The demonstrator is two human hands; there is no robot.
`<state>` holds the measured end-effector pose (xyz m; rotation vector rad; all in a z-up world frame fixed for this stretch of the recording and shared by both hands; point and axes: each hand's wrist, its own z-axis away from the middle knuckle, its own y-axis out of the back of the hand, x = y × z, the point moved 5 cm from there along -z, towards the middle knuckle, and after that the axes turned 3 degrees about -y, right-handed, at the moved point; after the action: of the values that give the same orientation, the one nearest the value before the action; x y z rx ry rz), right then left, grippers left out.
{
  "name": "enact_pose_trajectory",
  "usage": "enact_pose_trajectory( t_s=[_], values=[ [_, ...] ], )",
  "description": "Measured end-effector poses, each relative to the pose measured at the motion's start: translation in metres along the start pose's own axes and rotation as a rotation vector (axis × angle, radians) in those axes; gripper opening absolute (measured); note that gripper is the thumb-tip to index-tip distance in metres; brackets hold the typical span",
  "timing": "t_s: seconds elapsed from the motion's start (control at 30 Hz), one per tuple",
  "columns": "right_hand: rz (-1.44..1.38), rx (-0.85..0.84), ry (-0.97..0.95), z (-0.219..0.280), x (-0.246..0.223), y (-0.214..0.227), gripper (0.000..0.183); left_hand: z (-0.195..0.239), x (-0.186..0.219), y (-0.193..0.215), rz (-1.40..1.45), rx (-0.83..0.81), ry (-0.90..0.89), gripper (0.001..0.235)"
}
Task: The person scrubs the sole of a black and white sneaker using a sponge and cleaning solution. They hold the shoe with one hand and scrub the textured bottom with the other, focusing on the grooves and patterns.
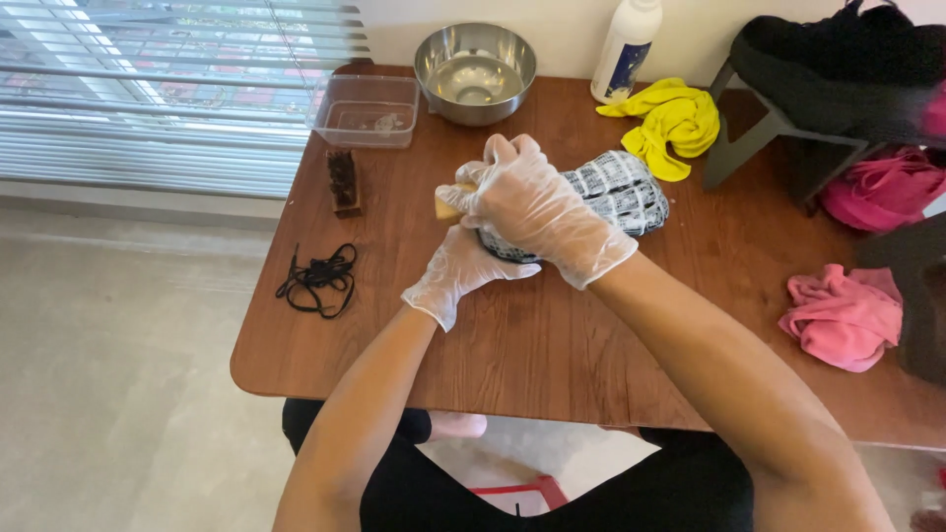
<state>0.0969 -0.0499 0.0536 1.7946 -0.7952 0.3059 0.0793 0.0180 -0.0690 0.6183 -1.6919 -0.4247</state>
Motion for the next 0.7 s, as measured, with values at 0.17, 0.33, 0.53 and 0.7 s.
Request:
enact_pose_trajectory(
  t_s=[0.17,0.33,0.53,0.7],
  values=[
    [-0.139,-0.151,0.103,-0.003,-0.005,0.004,0.038,0.009,0.013,0.007,0.202,-0.14,0.297,0.114],
    [-0.299,-0.094,-0.05,0.011,0.004,0.03,0.028,0.012,0.024,0.023,0.344,0.018,0.239,0.082],
    [-0.513,0.058,-0.116,0.063,0.044,0.024,0.044,0.011,0.021,0.022,0.582,0.149,0.199,0.084],
    [-0.553,0.008,-0.181,0.092,0.065,0.01,0.055,0.014,0.026,0.023,0.43,0.112,0.26,0.092]
  ],
)
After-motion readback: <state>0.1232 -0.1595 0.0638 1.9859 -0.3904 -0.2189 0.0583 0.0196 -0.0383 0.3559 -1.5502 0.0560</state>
